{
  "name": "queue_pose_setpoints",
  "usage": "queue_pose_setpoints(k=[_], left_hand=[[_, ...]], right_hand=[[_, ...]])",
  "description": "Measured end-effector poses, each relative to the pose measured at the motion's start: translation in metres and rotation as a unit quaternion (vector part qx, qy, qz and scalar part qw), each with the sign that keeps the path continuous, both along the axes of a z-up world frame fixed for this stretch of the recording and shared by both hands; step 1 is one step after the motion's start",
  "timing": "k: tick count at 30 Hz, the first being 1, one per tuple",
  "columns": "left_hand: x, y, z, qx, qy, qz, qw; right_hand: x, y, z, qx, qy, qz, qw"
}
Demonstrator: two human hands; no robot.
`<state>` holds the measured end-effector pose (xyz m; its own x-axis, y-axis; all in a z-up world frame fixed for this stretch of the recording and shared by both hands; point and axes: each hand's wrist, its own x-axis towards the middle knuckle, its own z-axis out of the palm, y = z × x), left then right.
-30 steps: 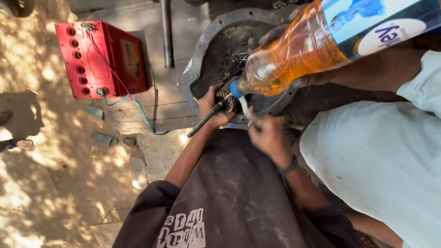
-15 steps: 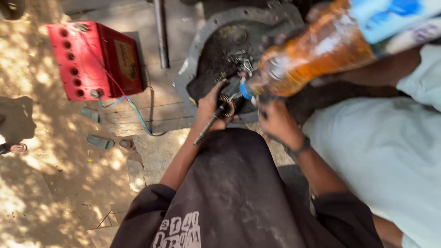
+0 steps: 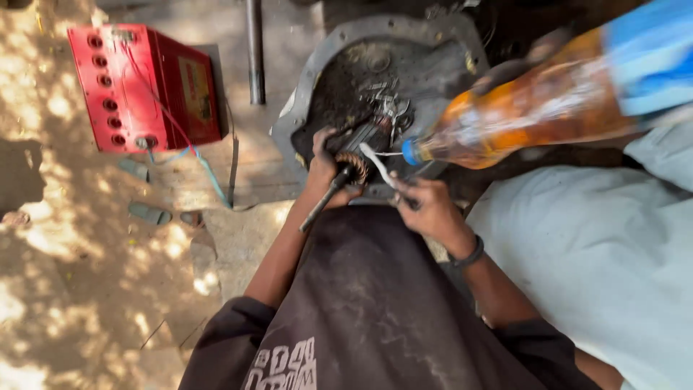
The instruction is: Cleaning an electrical motor armature and housing using a toothbrush and solvent.
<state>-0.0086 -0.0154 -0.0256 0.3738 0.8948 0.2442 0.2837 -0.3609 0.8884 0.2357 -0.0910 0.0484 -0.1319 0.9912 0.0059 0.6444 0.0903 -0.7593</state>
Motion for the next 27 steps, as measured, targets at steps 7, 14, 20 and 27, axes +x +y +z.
queue_pose_setpoints(k=[7,14,20,27], left_hand=[[0.000,0.004,0.034,-0.090,0.063,0.013,0.994],[0.003,0.000,0.045,-0.183,0.077,0.033,0.980],[0.002,-0.006,0.037,-0.151,0.052,0.037,0.986],[0.008,-0.003,0.051,-0.199,0.060,0.067,0.976]], right_hand=[[0.000,-0.018,-0.018,-0.234,0.045,-0.092,0.967],[-0.008,-0.011,-0.001,-0.088,-0.075,-0.009,0.993],[0.000,-0.009,-0.011,-0.155,-0.072,-0.035,0.985],[0.010,0.001,-0.011,-0.185,-0.080,-0.062,0.978]])
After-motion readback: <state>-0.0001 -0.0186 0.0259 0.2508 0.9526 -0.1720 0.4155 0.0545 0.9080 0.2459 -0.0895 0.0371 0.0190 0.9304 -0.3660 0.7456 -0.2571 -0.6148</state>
